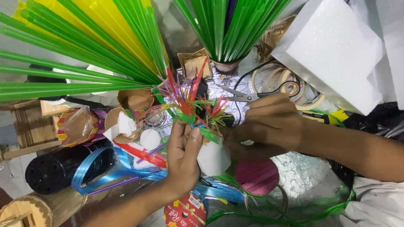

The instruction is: Assembling a decorative item using colorful plastic strips, a hot glue gun, and scissors.

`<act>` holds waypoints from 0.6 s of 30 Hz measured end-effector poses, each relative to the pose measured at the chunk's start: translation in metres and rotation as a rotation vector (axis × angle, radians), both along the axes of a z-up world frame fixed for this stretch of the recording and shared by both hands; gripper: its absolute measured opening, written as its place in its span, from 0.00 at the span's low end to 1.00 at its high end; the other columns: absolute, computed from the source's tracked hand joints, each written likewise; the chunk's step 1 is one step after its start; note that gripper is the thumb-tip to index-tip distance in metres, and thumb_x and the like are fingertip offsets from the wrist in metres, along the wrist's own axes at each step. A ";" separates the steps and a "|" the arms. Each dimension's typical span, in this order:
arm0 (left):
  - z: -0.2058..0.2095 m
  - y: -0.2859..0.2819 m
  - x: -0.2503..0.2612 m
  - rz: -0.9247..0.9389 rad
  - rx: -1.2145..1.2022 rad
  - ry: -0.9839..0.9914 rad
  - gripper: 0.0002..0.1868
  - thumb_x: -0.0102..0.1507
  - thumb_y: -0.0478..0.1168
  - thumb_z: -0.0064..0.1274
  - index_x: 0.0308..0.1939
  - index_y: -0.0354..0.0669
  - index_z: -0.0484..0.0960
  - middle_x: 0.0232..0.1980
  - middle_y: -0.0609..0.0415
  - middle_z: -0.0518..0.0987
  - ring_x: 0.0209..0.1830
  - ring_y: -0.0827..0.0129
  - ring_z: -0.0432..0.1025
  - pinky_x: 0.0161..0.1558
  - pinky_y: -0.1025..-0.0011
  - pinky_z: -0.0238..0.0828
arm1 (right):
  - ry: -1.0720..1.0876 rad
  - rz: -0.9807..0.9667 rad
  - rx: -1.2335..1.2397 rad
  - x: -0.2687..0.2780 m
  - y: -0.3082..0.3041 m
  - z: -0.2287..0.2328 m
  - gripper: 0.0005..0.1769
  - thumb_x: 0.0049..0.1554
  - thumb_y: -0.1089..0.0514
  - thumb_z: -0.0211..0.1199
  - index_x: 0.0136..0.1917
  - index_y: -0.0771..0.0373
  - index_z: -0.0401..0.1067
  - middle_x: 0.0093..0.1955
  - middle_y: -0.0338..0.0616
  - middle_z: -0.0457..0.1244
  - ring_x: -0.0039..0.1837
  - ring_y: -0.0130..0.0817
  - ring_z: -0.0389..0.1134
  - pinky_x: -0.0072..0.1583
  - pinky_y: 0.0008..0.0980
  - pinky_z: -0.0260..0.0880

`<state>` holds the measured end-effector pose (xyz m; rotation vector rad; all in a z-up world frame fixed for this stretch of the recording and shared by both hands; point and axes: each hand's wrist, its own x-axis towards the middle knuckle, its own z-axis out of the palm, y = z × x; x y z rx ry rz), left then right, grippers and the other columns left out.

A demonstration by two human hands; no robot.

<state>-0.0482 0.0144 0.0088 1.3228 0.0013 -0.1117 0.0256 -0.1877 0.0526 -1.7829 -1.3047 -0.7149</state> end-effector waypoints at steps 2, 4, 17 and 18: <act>-0.001 0.000 0.000 -0.004 -0.033 -0.027 0.15 0.73 0.42 0.43 0.62 0.40 0.70 0.47 0.50 0.78 0.42 0.67 0.76 0.45 0.69 0.73 | -0.058 0.049 0.060 0.003 0.000 -0.001 0.07 0.57 0.62 0.66 0.41 0.70 0.74 0.26 0.39 0.54 0.25 0.27 0.50 0.29 0.29 0.50; -0.006 0.004 -0.001 0.004 0.029 -0.004 0.10 0.72 0.43 0.44 0.54 0.43 0.70 0.41 0.53 0.76 0.38 0.70 0.73 0.42 0.71 0.70 | -0.070 0.053 0.039 0.003 -0.003 0.001 0.07 0.58 0.61 0.66 0.44 0.69 0.75 0.27 0.38 0.54 0.26 0.26 0.51 0.30 0.29 0.50; 0.002 -0.001 0.001 0.053 -0.263 -0.021 0.14 0.72 0.43 0.45 0.54 0.37 0.66 0.45 0.36 0.81 0.41 0.44 0.82 0.44 0.49 0.83 | 0.189 -0.177 -0.470 0.001 -0.032 0.052 0.09 0.63 0.54 0.65 0.42 0.56 0.74 0.26 0.35 0.58 0.27 0.34 0.57 0.32 0.33 0.57; 0.003 0.000 0.002 0.053 -0.263 -0.021 0.14 0.72 0.43 0.45 0.54 0.37 0.66 0.45 0.36 0.81 0.41 0.44 0.82 0.44 0.49 0.83 | 0.189 -0.177 -0.470 0.003 -0.033 0.046 0.09 0.63 0.54 0.65 0.42 0.56 0.74 0.26 0.35 0.58 0.27 0.34 0.57 0.32 0.33 0.57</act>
